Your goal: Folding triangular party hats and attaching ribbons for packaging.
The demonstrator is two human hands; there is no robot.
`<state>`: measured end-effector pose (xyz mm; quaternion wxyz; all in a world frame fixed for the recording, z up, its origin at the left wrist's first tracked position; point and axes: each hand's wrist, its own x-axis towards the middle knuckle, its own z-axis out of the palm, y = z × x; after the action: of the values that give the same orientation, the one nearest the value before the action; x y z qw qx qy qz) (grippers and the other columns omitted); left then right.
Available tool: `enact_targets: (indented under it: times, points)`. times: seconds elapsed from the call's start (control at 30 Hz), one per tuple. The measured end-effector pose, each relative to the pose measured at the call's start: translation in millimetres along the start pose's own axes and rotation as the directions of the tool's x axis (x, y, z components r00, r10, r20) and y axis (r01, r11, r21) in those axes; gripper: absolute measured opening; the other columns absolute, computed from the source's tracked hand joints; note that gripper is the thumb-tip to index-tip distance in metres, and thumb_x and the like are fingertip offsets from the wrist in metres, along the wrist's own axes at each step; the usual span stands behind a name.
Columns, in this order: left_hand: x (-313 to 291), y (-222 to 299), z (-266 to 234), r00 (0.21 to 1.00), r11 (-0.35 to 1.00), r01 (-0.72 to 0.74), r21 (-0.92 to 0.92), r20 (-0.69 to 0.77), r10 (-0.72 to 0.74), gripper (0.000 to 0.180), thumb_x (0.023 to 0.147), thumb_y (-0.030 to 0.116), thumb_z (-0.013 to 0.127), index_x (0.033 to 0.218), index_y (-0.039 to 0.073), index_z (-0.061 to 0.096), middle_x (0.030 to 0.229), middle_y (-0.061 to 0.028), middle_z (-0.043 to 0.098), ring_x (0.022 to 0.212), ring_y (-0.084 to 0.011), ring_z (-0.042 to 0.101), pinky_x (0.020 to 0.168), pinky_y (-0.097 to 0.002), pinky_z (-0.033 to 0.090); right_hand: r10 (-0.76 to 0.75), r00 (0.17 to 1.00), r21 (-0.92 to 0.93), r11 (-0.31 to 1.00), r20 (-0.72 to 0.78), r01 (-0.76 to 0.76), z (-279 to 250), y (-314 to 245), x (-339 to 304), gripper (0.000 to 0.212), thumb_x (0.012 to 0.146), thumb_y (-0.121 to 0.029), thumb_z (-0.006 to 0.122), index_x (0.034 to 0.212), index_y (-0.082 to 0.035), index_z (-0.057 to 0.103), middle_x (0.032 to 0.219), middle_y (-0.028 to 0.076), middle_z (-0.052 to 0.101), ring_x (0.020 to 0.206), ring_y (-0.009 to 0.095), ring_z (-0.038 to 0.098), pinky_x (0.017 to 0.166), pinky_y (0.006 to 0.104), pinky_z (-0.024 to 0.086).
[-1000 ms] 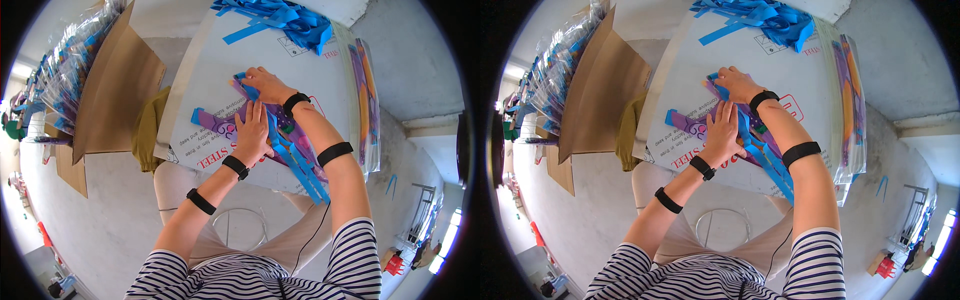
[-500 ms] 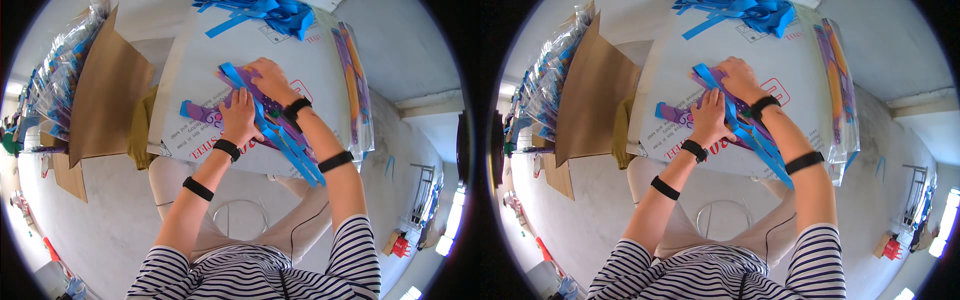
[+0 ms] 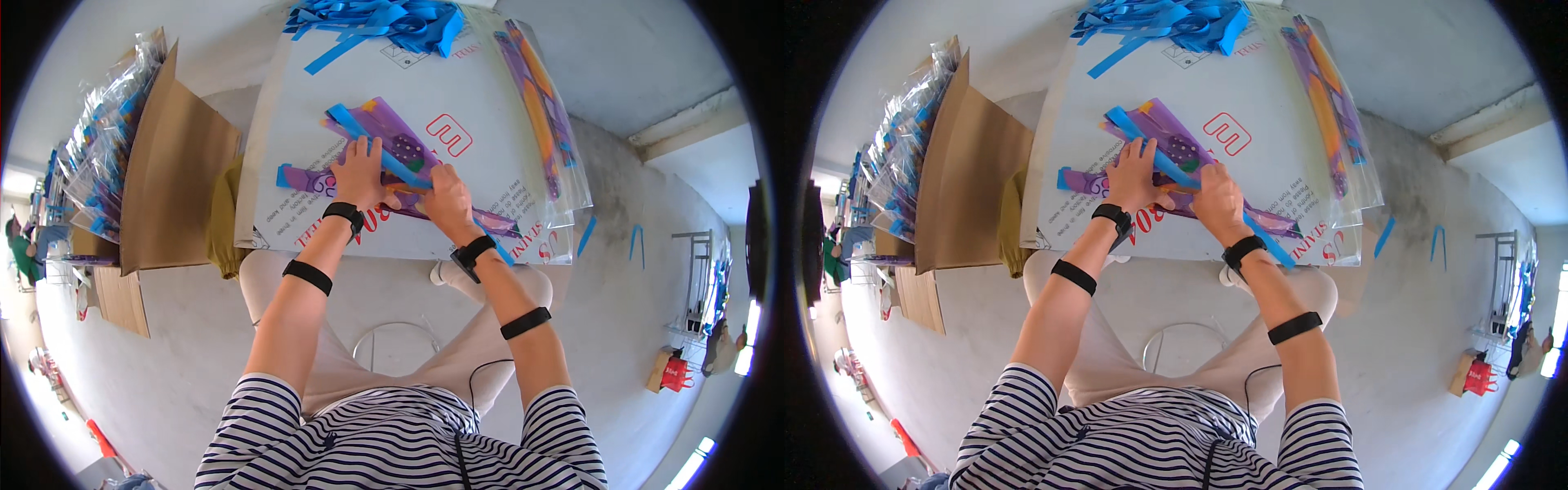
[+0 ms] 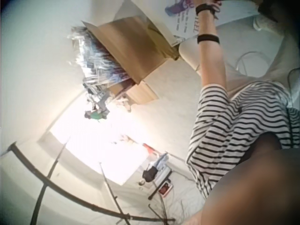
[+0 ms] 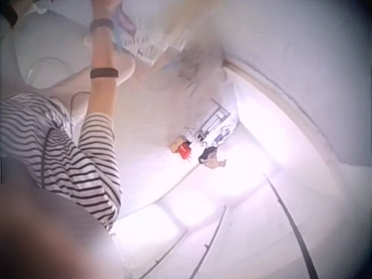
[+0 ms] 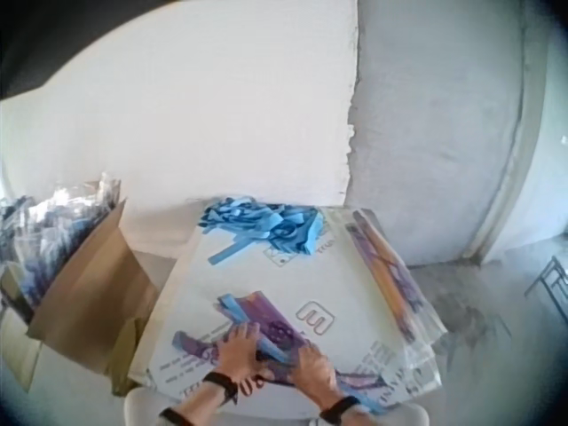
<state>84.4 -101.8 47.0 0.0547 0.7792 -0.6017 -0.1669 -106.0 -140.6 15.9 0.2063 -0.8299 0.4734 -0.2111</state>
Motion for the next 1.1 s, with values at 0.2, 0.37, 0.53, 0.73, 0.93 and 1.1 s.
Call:
enact_targets:
  times: [0.2,0.37,0.53,0.73,0.93,1.1]
  points:
    - [-2,-4,5,0.998,0.999,-0.026,0.025,-0.053,0.027,0.130,0.046,0.044,0.101,0.154,0.013,0.035,0.154,-0.0145,0.038,0.147,-0.0363,0.033,0.099,-0.0678,0.041,0.099,0.990,0.064,0.992,0.102,-0.106,-53,19,-37,0.027,0.085,0.002,0.063,0.111,-0.005,0.059,0.099,0.022,0.069,0.094,0.046,0.066,0.077,0.0514,0.053]
    - [1,-6,5,0.998,0.998,-0.047,0.032,-0.051,0.048,0.130,0.045,0.045,0.101,0.153,0.015,0.036,0.155,-0.0170,0.036,0.146,-0.0396,0.034,0.100,-0.0703,0.040,-0.019,0.998,0.101,0.995,0.066,0.013,-92,54,-98,0.029,0.085,0.007,0.061,0.111,-0.004,0.063,0.102,0.020,0.070,0.094,0.043,0.067,0.078,0.0483,0.054]
    - [1,-3,2,0.999,0.998,-0.031,0.047,-0.013,0.032,0.129,0.046,0.046,0.100,0.155,0.018,0.038,0.160,-0.0172,0.033,0.149,-0.0402,0.032,0.102,-0.0696,0.041,0.002,0.999,0.091,0.996,0.038,-0.005,-105,77,-135,0.036,0.081,0.012,0.061,0.114,-0.002,0.065,0.098,0.019,0.069,0.092,0.041,0.067,0.078,0.0463,0.053]
    - [-1,-7,4,0.999,0.999,-0.032,0.039,-0.028,0.033,0.127,0.047,0.046,0.100,0.155,0.019,0.039,0.160,-0.0175,0.033,0.149,-0.0403,0.031,0.102,-0.0706,0.041,-0.171,0.958,-0.288,0.952,-0.228,0.102,-150,46,-133,0.026,0.077,0.009,0.064,0.099,-0.005,0.067,0.099,0.012,0.061,0.094,0.034,0.064,0.077,0.0427,0.052]
    - [1,-4,6,0.998,0.998,-0.044,0.037,-0.036,0.046,0.128,0.046,0.047,0.100,0.154,0.016,0.038,0.158,-0.0173,0.033,0.148,-0.0391,0.031,0.101,-0.0728,0.039,-0.165,0.981,-0.523,0.830,0.101,0.193,-145,86,-174,0.014,0.078,-0.002,0.069,0.091,-0.007,0.066,0.096,0.010,0.063,0.099,0.030,0.061,0.081,0.0407,0.047]
    - [0,-13,8,0.998,0.998,-0.048,0.040,-0.042,0.049,0.130,0.045,0.047,0.100,0.154,0.016,0.038,0.158,-0.0174,0.033,0.149,-0.0395,0.031,0.100,-0.0736,0.039,-0.048,0.994,-0.212,0.977,-0.101,0.025,-136,40,-124,0.015,0.079,-0.013,0.076,0.090,-0.004,0.069,0.096,0.011,0.064,0.097,0.034,0.061,0.085,0.0476,0.047]
